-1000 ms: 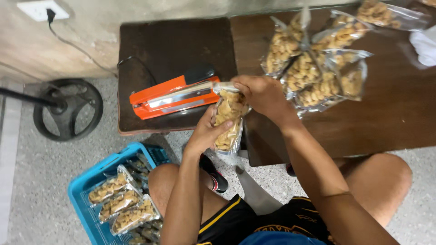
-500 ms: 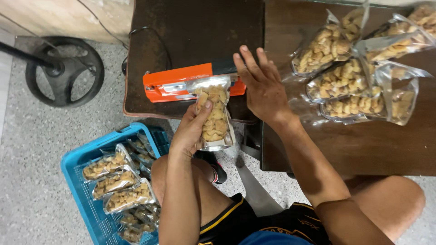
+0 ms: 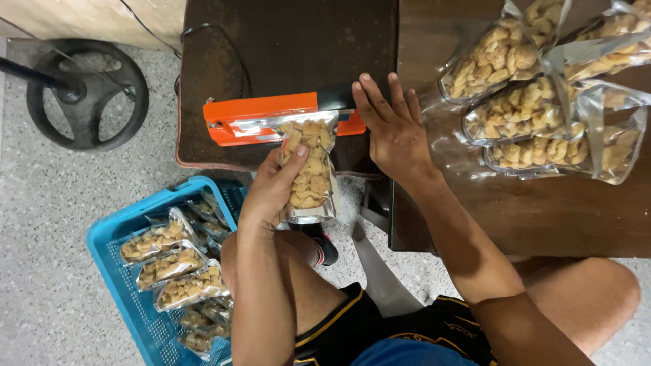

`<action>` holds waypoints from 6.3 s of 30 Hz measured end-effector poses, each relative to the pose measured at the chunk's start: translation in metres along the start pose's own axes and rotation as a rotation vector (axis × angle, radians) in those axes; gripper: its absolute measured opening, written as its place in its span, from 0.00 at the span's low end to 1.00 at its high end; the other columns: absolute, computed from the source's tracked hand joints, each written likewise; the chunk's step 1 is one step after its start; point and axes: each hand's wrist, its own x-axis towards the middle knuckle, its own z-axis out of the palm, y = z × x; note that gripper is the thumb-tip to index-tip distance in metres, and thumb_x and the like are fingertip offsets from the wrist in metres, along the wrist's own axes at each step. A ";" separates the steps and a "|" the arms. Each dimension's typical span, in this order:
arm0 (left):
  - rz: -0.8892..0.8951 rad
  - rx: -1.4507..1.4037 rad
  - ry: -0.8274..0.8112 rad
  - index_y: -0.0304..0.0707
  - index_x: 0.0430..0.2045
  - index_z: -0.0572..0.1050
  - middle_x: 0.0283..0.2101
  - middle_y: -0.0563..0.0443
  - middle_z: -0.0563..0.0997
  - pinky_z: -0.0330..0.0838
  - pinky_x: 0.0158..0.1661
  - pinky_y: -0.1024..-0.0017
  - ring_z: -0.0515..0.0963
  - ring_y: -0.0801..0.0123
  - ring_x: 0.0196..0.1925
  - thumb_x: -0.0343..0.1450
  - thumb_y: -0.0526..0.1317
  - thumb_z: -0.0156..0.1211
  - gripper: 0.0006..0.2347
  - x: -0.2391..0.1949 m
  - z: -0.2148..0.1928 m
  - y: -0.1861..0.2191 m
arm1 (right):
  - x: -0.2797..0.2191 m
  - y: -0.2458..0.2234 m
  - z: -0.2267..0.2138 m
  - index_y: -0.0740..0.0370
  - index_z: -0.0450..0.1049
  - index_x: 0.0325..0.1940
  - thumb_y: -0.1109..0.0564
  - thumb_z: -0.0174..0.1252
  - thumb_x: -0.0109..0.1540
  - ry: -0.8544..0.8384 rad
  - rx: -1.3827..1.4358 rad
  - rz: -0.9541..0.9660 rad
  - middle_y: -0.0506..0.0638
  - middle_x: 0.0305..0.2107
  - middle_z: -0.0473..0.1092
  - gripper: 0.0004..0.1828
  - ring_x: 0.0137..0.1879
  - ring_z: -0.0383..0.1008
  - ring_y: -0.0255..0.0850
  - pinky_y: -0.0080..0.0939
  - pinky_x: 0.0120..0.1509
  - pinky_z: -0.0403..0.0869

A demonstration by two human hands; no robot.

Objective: The person seals plastic pouches containing food snacks using an orange impulse sealer, then places the sealed pouches into a blue plastic crate.

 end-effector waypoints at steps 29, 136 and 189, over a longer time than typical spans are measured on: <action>0.043 0.014 0.018 0.29 0.56 0.69 0.45 0.44 0.84 0.83 0.36 0.68 0.85 0.69 0.39 0.70 0.45 0.65 0.24 0.010 -0.002 -0.006 | 0.003 0.001 0.009 0.52 0.55 0.80 0.67 0.50 0.64 -0.070 -0.005 0.030 0.51 0.76 0.52 0.39 0.79 0.54 0.60 0.79 0.76 0.51; -0.022 -0.152 -0.187 0.35 0.64 0.65 0.54 0.42 0.80 0.80 0.48 0.65 0.84 0.62 0.49 0.73 0.42 0.56 0.23 0.003 0.043 -0.026 | 0.012 -0.023 -0.060 0.65 0.56 0.78 0.66 0.51 0.61 -0.050 -0.103 -0.024 0.62 0.74 0.54 0.39 0.76 0.56 0.65 0.67 0.72 0.62; 0.016 -0.065 0.027 0.30 0.60 0.69 0.52 0.42 0.82 0.82 0.44 0.68 0.85 0.64 0.47 0.71 0.42 0.60 0.22 0.018 0.006 -0.008 | 0.011 -0.017 -0.014 0.56 0.43 0.81 0.68 0.49 0.58 -0.317 0.013 0.108 0.54 0.78 0.40 0.48 0.80 0.46 0.64 0.75 0.75 0.51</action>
